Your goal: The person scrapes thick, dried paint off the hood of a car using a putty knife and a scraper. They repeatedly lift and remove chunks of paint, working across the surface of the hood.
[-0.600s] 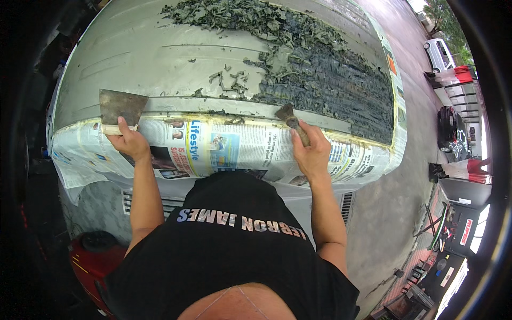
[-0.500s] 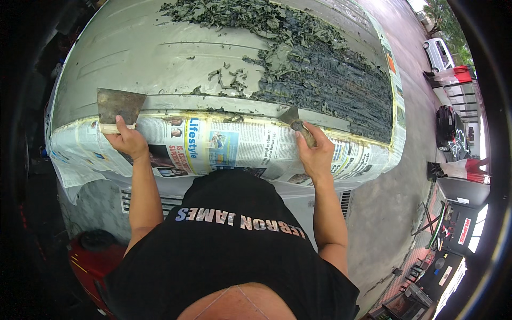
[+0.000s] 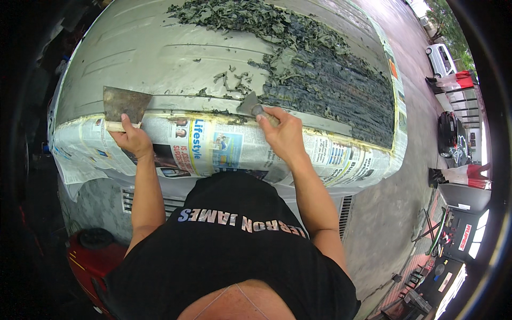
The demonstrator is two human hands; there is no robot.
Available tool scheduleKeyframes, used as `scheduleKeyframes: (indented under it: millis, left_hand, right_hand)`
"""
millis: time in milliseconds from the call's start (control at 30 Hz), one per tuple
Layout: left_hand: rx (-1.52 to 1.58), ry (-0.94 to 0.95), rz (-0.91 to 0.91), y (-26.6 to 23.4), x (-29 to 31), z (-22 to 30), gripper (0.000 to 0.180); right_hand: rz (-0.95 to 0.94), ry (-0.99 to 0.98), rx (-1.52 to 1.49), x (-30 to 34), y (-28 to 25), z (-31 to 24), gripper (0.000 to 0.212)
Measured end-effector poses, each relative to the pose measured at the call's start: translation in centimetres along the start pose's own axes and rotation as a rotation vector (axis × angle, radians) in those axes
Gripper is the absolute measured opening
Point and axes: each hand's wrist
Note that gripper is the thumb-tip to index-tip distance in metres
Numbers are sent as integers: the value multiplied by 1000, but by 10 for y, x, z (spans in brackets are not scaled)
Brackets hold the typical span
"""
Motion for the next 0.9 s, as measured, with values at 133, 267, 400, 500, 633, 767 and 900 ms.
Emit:
scheduleKeyframes:
  millis: [133, 267, 400, 500, 633, 767, 900]
  left_hand:
    - [-10, 51, 48, 0, -1, 6, 33]
    - [-52, 42, 25, 0, 2, 7, 33]
    - [-38, -5, 11, -5, 4, 5, 37]
    - [-20, 19, 3, -3, 2, 4, 38]
    - [0, 36, 32, 1, -1, 6, 35]
    - [30, 46, 10, 3, 1, 10, 34]
    - [-14, 10, 10, -1, 2, 6, 34]
  right_hand:
    - [-63, 260, -199, 4, -46, 18, 38]
    - [-110, 325, -152, 35, -87, 49, 35]
    - [-117, 243, -64, 35, -71, 49, 34]
    - [-89, 50, 72, 13, -22, 20, 35]
    - [-20, -66, 81, 12, -20, -8, 35]
    - [65, -88, 255, 45, -47, 37, 34]
    - [148, -176, 309, 69, -53, 67, 33]
Point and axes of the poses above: each hand's wrist, its own x-axis away from the middle knuckle, its own y-axis out of the palm, z = x × y, and after that the axes turned 15 degrees about -z, right-handed
